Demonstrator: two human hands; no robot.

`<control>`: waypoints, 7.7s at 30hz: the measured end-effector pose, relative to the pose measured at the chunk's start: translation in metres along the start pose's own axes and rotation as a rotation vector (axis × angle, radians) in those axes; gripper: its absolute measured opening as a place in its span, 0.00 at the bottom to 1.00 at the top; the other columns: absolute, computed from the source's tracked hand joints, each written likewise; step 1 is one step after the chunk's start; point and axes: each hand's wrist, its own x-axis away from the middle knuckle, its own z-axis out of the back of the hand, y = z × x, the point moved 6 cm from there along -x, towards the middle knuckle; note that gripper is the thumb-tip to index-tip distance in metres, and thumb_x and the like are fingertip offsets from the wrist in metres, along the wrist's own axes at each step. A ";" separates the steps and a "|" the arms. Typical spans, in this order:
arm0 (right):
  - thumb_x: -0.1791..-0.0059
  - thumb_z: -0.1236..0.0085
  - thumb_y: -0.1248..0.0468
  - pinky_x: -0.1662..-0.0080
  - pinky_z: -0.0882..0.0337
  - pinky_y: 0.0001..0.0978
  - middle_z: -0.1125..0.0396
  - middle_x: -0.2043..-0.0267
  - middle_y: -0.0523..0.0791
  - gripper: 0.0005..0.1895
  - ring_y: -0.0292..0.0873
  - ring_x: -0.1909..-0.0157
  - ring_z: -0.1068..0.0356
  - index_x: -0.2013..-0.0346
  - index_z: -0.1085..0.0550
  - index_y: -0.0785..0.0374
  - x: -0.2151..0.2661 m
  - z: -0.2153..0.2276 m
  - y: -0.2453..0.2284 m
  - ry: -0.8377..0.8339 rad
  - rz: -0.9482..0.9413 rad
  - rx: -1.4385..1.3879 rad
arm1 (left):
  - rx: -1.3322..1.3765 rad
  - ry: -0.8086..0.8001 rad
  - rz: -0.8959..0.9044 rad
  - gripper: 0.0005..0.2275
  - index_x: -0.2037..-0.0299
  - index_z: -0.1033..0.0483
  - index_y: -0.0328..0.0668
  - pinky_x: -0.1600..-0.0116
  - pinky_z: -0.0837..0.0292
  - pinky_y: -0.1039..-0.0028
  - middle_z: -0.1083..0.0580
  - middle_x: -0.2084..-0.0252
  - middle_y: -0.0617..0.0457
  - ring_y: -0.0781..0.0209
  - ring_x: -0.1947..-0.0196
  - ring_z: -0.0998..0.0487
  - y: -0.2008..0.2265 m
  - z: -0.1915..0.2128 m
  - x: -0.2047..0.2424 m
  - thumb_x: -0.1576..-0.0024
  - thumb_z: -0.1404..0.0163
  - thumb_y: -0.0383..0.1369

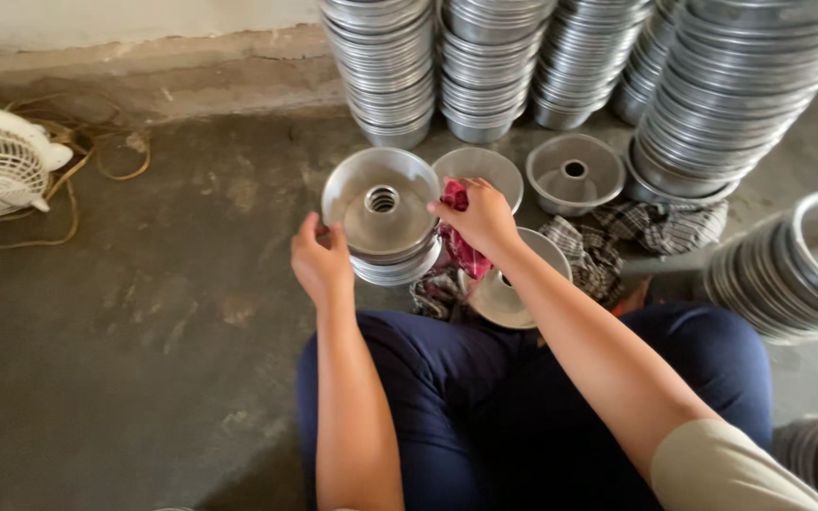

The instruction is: The person sits on the floor and wipes multiple metal parts with a cloth. They pick up each part, wipe it, and place it on a stack, repeating the process throughout the clip.

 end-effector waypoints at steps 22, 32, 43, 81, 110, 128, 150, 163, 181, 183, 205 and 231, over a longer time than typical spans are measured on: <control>0.61 0.35 0.71 0.52 0.29 0.41 0.33 0.56 0.50 0.17 0.56 0.53 0.30 0.60 0.30 0.66 0.039 0.121 0.038 0.000 0.151 0.075 | 0.183 -0.580 -0.017 0.14 0.56 0.24 0.36 0.57 0.24 0.58 0.20 0.64 0.38 0.41 0.62 0.17 0.076 -0.060 0.088 0.47 0.41 0.36; 0.67 0.35 0.75 0.55 0.29 0.43 0.33 0.55 0.45 0.18 0.52 0.51 0.31 0.68 0.32 0.61 0.084 0.113 0.069 0.099 0.284 0.228 | -0.051 -0.753 -0.005 0.12 0.52 0.24 0.39 0.50 0.28 0.48 0.22 0.59 0.33 0.32 0.55 0.23 0.036 -0.154 0.145 0.42 0.48 0.36; 0.64 0.34 0.75 0.58 0.28 0.40 0.33 0.56 0.46 0.17 0.51 0.53 0.29 0.66 0.30 0.62 0.095 0.103 0.091 0.067 0.177 0.195 | -0.090 -0.820 0.035 0.15 0.48 0.26 0.40 0.46 0.29 0.51 0.22 0.52 0.35 0.35 0.48 0.24 0.019 -0.169 0.148 0.41 0.47 0.37; 0.55 0.47 0.69 0.50 0.26 0.47 0.28 0.49 0.53 0.21 0.55 0.49 0.27 0.48 0.25 0.63 0.118 0.014 0.062 0.073 0.007 -0.109 | 0.549 -0.568 -0.215 0.45 0.34 0.36 0.34 0.40 0.25 0.63 0.24 0.43 0.38 0.46 0.44 0.20 0.138 -0.051 0.142 0.63 0.32 0.45; 0.40 0.60 0.43 0.56 0.26 0.43 0.28 0.56 0.48 0.28 0.49 0.59 0.28 0.51 0.26 0.66 0.158 -0.059 0.101 -0.419 -0.492 -1.382 | 1.064 -0.685 0.077 0.36 0.28 0.45 0.35 0.32 0.38 0.68 0.32 0.37 0.44 0.55 0.37 0.31 0.100 -0.076 0.162 0.50 0.47 0.23; 0.48 0.53 0.55 0.34 0.43 0.51 0.34 0.39 0.56 0.22 0.63 0.35 0.41 0.43 0.27 0.63 0.162 0.018 0.024 -0.135 -0.098 0.176 | 0.970 -0.672 0.005 0.38 0.30 0.39 0.32 0.35 0.32 0.68 0.29 0.38 0.43 0.57 0.38 0.27 0.104 -0.062 0.161 0.54 0.38 0.27; 0.61 0.29 0.50 0.64 0.23 0.36 0.24 0.73 0.51 0.29 0.44 0.71 0.24 0.50 0.22 0.57 0.124 0.105 0.061 -0.734 -0.402 0.026 | 0.418 -0.639 -0.411 0.12 0.56 0.18 0.45 0.40 0.40 0.61 0.22 0.57 0.48 0.50 0.51 0.24 0.115 -0.066 0.141 0.34 0.54 0.39; 0.57 0.43 0.62 0.35 0.37 0.58 0.33 0.41 0.53 0.24 0.57 0.36 0.35 0.46 0.28 0.66 0.141 0.085 -0.045 0.181 0.381 0.359 | 1.057 -0.636 -0.117 0.15 0.48 0.28 0.34 0.54 0.28 0.64 0.24 0.59 0.40 0.58 0.60 0.25 0.124 -0.076 0.166 0.31 0.53 0.41; 0.44 0.49 0.60 0.53 0.27 0.29 0.28 0.56 0.43 0.15 0.36 0.57 0.29 0.47 0.26 0.66 0.126 0.046 0.161 0.437 -0.450 -1.167 | 1.458 -0.537 1.028 0.13 0.51 0.25 0.41 0.50 0.23 0.59 0.23 0.54 0.52 0.56 0.55 0.22 0.063 -0.111 0.169 0.36 0.55 0.40; 0.43 0.50 0.61 0.50 0.29 0.30 0.29 0.52 0.44 0.15 0.37 0.54 0.30 0.46 0.26 0.66 0.135 0.060 0.130 0.561 -0.404 -1.145 | 1.551 -0.542 1.078 0.15 0.46 0.28 0.39 0.45 0.25 0.58 0.24 0.49 0.50 0.54 0.51 0.22 0.071 -0.113 0.173 0.34 0.58 0.41; 0.50 0.51 0.72 0.44 0.30 0.32 0.28 0.42 0.53 0.18 0.44 0.42 0.30 0.45 0.25 0.71 0.117 0.055 0.051 0.054 0.060 -0.507 | 1.431 -0.510 0.504 0.15 0.47 0.27 0.32 0.61 0.32 0.79 0.25 0.61 0.57 0.71 0.66 0.28 0.084 -0.090 0.161 0.30 0.58 0.38; 0.55 0.34 0.46 0.59 0.27 0.42 0.24 0.69 0.51 0.23 0.49 0.65 0.24 0.57 0.19 0.60 0.131 0.129 0.039 -0.008 -0.545 0.101 | 0.231 -0.582 -0.879 0.09 0.62 0.19 0.45 0.51 0.30 0.62 0.25 0.66 0.56 0.55 0.60 0.26 0.180 -0.035 0.182 0.48 0.40 0.37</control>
